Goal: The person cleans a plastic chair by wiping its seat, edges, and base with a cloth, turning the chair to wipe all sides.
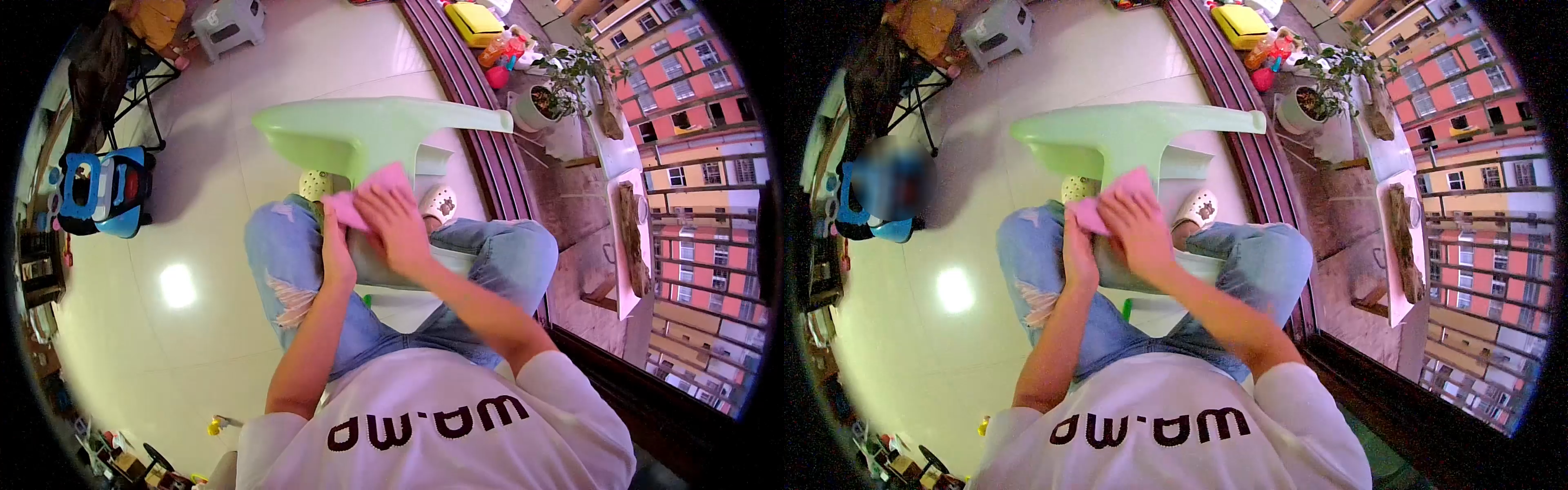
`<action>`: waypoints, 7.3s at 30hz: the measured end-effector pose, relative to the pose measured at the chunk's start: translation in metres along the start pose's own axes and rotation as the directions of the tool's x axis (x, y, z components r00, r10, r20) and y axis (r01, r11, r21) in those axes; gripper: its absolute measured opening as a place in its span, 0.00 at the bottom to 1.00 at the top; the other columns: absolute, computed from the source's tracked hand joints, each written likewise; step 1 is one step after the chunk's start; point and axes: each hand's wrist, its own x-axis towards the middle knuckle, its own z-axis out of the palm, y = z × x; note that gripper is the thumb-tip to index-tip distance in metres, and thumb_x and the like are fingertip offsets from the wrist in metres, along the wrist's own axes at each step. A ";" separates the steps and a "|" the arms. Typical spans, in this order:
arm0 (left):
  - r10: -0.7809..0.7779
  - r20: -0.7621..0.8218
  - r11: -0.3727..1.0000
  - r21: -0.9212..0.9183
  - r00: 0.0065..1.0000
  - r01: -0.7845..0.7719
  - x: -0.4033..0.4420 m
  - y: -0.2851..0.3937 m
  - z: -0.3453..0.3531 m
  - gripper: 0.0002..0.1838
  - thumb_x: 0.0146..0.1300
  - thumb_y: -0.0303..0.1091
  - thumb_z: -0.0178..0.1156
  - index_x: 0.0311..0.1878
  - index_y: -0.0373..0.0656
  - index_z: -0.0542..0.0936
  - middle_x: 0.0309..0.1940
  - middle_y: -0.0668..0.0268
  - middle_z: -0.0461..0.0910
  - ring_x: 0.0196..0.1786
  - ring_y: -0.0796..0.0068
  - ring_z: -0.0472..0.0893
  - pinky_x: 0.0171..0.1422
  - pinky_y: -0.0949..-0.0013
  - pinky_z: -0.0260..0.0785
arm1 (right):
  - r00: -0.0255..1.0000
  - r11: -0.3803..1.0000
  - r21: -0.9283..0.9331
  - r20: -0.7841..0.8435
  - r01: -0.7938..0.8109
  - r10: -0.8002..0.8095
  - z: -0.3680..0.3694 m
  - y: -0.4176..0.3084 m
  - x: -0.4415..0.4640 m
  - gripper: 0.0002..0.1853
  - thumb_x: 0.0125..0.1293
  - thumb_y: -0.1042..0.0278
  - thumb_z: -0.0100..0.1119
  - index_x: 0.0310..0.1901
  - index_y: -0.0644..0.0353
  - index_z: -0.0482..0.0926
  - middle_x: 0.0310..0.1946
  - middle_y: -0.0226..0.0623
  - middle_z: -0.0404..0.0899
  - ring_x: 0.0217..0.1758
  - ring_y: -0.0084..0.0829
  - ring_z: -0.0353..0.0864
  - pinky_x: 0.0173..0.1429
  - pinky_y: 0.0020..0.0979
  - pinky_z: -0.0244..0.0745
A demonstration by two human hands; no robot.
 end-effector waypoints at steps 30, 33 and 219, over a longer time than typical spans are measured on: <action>-0.128 -0.117 0.962 -0.257 0.985 0.094 -0.002 -0.002 -0.028 0.35 0.72 0.59 0.35 0.67 0.36 0.61 0.64 0.54 0.68 0.67 0.63 0.66 0.74 0.61 0.51 | 1.000 1.000 -0.008 0.019 0.013 -0.012 0.012 -0.024 -0.033 0.28 0.53 0.67 0.59 0.59 0.57 0.72 0.65 0.38 0.67 0.70 0.45 0.61 0.75 0.48 0.49; -0.109 -0.105 0.951 -0.300 0.988 0.073 -0.003 0.001 -0.028 0.34 0.72 0.59 0.36 0.67 0.37 0.61 0.63 0.54 0.69 0.65 0.63 0.67 0.73 0.61 0.52 | 0.993 0.999 0.039 0.121 0.002 -0.006 0.008 -0.046 -0.056 0.27 0.54 0.68 0.58 0.58 0.57 0.72 0.65 0.37 0.67 0.71 0.42 0.60 0.76 0.46 0.48; 0.139 -0.233 0.896 -0.385 0.962 -0.222 0.169 0.169 -0.031 0.22 0.72 0.44 0.45 0.59 0.35 0.70 0.56 0.57 0.73 0.59 0.66 0.72 0.68 0.66 0.61 | 0.977 0.981 -0.191 0.201 -0.036 0.075 0.108 0.015 0.275 0.17 0.68 0.52 0.45 0.50 0.53 0.75 0.50 0.36 0.78 0.56 0.37 0.76 0.58 0.42 0.68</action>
